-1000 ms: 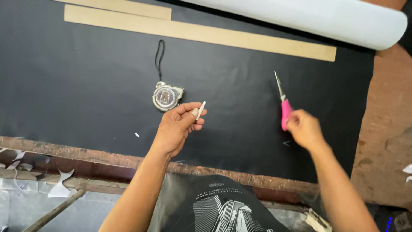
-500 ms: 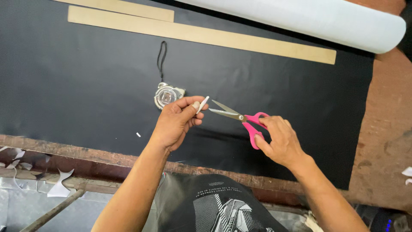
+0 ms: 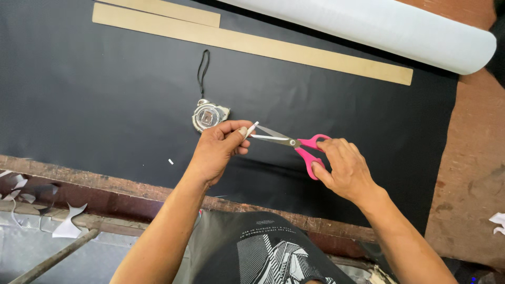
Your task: The person measures a black sheet of material using a tape measure and marks it with a white chalk-like tool. They then fold and cut a small strip of pink material with scissors.
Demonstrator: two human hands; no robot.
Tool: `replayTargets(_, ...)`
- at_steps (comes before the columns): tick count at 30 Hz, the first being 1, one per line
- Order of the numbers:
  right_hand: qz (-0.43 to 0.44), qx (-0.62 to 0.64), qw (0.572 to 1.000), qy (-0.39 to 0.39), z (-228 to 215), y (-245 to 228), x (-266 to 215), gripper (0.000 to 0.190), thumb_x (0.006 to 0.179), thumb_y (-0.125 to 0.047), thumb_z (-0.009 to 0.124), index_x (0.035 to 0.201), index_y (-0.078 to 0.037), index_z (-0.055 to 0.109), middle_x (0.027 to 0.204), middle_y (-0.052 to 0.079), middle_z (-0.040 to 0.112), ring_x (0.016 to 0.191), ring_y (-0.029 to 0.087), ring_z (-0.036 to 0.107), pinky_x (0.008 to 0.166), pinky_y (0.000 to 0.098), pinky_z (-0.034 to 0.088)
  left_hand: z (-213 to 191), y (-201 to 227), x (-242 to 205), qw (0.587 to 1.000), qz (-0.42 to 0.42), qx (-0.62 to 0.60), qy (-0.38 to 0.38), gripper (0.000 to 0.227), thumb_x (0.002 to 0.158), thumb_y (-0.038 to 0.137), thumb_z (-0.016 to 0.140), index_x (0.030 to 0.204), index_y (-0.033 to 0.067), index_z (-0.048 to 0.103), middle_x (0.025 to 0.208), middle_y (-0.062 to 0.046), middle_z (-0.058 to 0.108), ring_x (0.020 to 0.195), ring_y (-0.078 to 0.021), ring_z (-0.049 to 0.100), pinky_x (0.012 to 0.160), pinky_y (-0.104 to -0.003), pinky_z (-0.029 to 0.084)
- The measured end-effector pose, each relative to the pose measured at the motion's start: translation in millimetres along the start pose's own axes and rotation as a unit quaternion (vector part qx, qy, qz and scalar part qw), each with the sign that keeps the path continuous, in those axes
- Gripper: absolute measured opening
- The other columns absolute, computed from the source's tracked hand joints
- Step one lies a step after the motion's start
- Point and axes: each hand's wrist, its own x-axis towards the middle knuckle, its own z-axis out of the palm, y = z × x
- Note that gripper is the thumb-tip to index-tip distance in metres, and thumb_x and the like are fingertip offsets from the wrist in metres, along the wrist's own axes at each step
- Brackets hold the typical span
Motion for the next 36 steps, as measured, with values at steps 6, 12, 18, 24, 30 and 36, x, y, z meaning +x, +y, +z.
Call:
replayTargets(6,-0.006,0.003,1.0,0.004,0.8,-2.0,0.4,0.042,0.079,-0.02,0.078,0.112,0.001,0.062,0.11,0.017,0.069,0.096,0.034,0.065,0.079,0.0438,0.049,1.2,-0.8,-2.6,1.0,-0.006,0.026,0.003,0.029,0.098,0.016,0.065,0.119,-0.0022,0.073,0.09,-0.004,0.069,0.076,-0.0075,0.063,0.068,-0.022,0.054)
replayTargets(12,-0.001,0.025,1.0,-0.006,3.9,-1.4,-1.5,0.038,0.082,-0.018,0.076,0.112,0.001,0.062,0.11,0.017,0.069,0.096,0.035,0.065,0.081,0.0443,0.049,1.3,-0.9,-3.0,0.999,-0.008,0.041,0.007,0.029,0.098,0.016,0.063,0.119,-0.0018,0.073,0.091,-0.004,0.071,0.075,-0.0074,0.062,0.068,-0.022,0.054)
replayTargets(18,0.009,0.046,0.999,-0.007,10.0,-0.8,-2.0,0.037,0.083,-0.017,0.075,0.112,0.002,0.061,0.108,0.018,0.068,0.095,0.036,0.065,0.081,0.0452,0.05,2.0,-3.0,-1.4,0.999,-0.017,0.036,-0.005,0.031,0.098,0.014,0.06,0.122,-0.0015,0.072,0.099,-0.004,0.074,0.079,-0.0068,0.063,0.072,-0.022,0.055)
replayTargets(24,0.025,0.064,0.997,-0.02,13.1,-1.3,-1.8,0.039,0.081,-0.017,0.076,0.112,0.002,0.062,0.105,0.018,0.068,0.09,0.036,0.065,0.08,0.0451,0.051,0.9,-5.8,-1.9,0.999,-0.018,0.028,-0.002,0.031,0.099,0.013,0.061,0.123,-0.0029,0.071,0.099,-0.004,0.072,0.08,-0.0071,0.063,0.072,-0.022,0.055)
replayTargets(30,0.021,0.072,0.997,-0.009,18.8,0.1,-3.5,0.037,0.081,-0.016,0.075,0.111,0.002,0.062,0.105,0.018,0.068,0.09,0.037,0.065,0.079,0.0456,0.051,0.8,-10.5,1.7,1.0,-0.021,0.016,-0.001,0.029,0.099,0.012,0.061,0.122,-0.0035,0.071,0.099,-0.004,0.072,0.08,-0.0074,0.064,0.073,-0.022,0.056)
replayTargets(36,0.093,0.096,0.991,-0.03,33.2,5.1,-10.9,0.029,0.087,-0.013,0.073,0.11,0.001,0.063,0.098,0.017,0.068,0.085,0.034,0.067,0.075,0.0428,0.055,-0.5,-16.7,6.7,0.999,-0.014,0.031,0.012,0.03,0.098,0.011,0.061,0.122,-0.0034,0.071,0.101,-0.004,0.074,0.08,-0.0072,0.063,0.073,-0.022,0.055)
